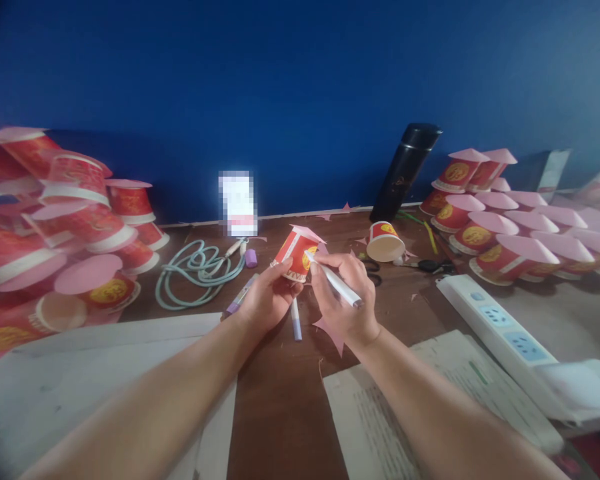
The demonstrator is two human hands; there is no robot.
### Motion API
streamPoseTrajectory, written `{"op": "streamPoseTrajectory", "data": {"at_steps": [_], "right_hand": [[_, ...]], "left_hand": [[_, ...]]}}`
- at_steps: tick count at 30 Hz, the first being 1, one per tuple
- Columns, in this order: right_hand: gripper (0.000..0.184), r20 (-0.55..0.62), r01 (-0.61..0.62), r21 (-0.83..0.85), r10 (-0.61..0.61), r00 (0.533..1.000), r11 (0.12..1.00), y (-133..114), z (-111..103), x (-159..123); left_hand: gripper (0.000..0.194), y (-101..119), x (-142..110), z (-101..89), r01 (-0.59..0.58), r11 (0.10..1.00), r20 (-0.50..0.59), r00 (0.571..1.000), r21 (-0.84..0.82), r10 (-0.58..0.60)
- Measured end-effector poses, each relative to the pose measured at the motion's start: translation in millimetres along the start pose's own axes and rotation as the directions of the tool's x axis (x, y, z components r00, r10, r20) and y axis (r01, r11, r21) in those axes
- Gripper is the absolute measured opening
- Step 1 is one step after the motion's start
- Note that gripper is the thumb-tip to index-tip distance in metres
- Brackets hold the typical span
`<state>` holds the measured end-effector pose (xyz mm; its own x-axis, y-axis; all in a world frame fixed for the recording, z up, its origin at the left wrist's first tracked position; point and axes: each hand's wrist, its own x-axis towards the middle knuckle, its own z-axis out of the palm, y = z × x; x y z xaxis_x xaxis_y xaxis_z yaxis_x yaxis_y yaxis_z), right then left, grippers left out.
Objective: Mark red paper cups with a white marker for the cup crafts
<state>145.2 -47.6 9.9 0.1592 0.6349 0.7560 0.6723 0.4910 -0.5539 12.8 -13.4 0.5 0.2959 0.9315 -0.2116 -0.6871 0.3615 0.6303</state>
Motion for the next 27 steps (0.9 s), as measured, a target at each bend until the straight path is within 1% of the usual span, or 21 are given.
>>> {"op": "streamPoseTrajectory", "data": {"at_steps": [13, 17, 27], "right_hand": [[0.015, 0.001, -0.022, -0.018, 0.022, 1.0, 1.0, -1.0, -1.0, 0.7], [0.016, 0.0, -0.015, -0.021, 0.015, 1.0, 1.0, -0.6, -1.3, 0.7], [0.015, 0.01, 0.004, -0.006, -0.004, 1.0, 1.0, 0.4, 0.9, -0.1]], "left_hand": [[0.024, -1.3, -0.2, 0.1, 0.009, 1.0, -0.001, 1.0, 0.006, -0.009], [0.024, -1.1, -0.4, -0.1, 0.005, 1.0, 0.009, 1.0, 0.011, -0.005], [0.021, -0.7, -0.9, -0.4, 0.023, 1.0, -0.009, 1.0, 0.005, -0.023]]}}
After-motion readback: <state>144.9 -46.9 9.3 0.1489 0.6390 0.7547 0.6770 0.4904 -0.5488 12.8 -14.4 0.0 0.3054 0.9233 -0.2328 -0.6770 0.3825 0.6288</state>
